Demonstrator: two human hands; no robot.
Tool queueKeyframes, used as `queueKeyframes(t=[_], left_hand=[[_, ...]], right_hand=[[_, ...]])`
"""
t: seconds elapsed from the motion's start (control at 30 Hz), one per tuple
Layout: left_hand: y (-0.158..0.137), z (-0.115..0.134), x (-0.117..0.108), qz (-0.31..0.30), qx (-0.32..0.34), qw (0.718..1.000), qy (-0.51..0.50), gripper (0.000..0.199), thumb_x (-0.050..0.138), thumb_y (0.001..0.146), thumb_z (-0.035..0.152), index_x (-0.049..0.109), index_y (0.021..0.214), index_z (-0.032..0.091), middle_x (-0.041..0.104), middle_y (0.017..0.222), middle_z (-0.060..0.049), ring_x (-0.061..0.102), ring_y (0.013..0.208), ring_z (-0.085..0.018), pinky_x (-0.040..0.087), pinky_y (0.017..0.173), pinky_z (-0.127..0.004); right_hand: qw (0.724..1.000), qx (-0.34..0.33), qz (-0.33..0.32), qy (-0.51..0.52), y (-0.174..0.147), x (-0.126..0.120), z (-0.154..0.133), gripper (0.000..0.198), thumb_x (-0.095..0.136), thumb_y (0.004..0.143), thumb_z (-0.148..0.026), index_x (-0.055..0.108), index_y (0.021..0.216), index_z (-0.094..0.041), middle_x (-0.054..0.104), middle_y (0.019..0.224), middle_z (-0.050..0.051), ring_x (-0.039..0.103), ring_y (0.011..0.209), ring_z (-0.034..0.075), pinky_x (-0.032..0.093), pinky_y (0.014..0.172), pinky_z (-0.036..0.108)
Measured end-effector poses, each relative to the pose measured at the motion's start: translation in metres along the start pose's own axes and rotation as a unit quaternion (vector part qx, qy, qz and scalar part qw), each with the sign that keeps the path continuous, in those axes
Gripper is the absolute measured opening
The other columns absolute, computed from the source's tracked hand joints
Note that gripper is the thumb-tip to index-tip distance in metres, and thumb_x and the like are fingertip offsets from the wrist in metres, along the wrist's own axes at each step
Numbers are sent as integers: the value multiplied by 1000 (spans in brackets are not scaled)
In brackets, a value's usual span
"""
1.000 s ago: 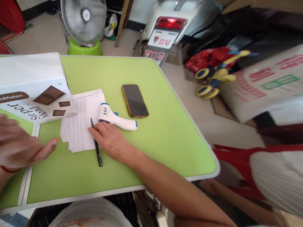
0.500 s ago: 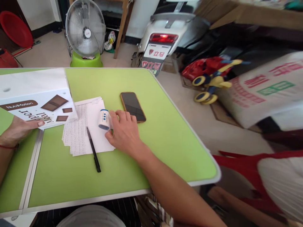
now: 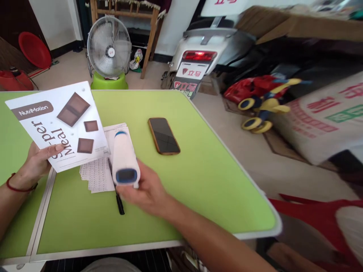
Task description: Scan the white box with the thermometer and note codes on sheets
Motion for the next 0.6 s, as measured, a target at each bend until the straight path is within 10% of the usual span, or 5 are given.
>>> queueKeyframes(t=[0.17, 0.6], left_hand=[[-16, -2, 26, -66, -43, 997, -26, 45, 81, 73, 39, 65, 112, 21, 72, 117, -8, 70, 100, -33, 61, 76, -43], [-17, -7, 30, -81, -65, 995, 0, 55, 83, 70, 43, 63, 115, 20, 70, 121, -10, 69, 104, -35, 61, 73, -41]], right_hand=[[983, 42, -69, 165, -18, 44, 2, 39, 61, 84, -57, 58, 92, -20, 57, 74, 2, 53, 64, 15, 48, 56, 29], [976, 88, -61, 188, -14, 52, 14, 37, 67, 81, -54, 58, 90, -20, 54, 73, 0, 47, 63, 13, 44, 57, 28]])
Point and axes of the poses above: each hand's wrist, its own y-axis towards the middle knuckle, its own x-axis out of the palm, z = x × y, the point moved 5 cm from there along y, towards the middle knuckle
